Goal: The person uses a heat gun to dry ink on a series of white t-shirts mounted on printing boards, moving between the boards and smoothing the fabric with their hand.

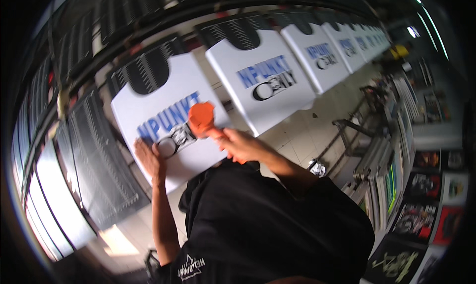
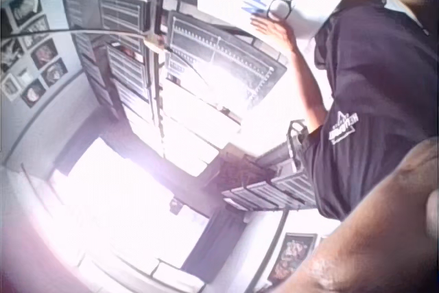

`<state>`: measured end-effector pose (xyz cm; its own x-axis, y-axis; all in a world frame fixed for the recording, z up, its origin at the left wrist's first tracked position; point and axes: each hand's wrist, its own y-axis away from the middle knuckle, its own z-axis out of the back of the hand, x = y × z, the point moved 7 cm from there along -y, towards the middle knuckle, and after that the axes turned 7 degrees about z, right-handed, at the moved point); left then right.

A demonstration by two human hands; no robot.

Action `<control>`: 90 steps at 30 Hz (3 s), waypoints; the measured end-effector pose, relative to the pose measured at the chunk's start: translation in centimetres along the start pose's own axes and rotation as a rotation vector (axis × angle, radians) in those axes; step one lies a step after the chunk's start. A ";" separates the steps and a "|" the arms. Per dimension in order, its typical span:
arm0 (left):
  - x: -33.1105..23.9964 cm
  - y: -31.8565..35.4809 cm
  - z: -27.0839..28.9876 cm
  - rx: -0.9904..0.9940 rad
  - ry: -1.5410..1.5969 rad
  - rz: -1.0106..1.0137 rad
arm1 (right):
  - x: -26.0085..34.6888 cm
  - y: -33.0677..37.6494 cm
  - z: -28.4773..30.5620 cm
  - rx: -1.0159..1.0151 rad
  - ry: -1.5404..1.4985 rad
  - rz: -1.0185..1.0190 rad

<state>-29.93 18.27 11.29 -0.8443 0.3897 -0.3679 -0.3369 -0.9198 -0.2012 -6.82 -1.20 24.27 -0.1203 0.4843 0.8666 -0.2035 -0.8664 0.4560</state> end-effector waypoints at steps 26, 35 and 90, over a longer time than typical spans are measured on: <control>1.2 -1.8 -1.5 0.100 -0.252 -0.009 | 0.2 4.3 1.8 -0.365 0.316 0.204; -2.5 3.3 -0.9 0.182 -0.057 -0.107 | 1.2 5.7 2.6 -0.376 0.224 0.187; -1.9 9.0 1.5 0.158 0.086 -0.053 | 0.1 -0.4 3.8 -0.208 -0.293 -0.003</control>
<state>-32.00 9.14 11.51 -0.7875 0.4337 -0.4379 -0.4467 -0.8912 -0.0792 -3.08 -1.29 24.96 0.1585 0.4050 0.9005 -0.4007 -0.8071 0.4335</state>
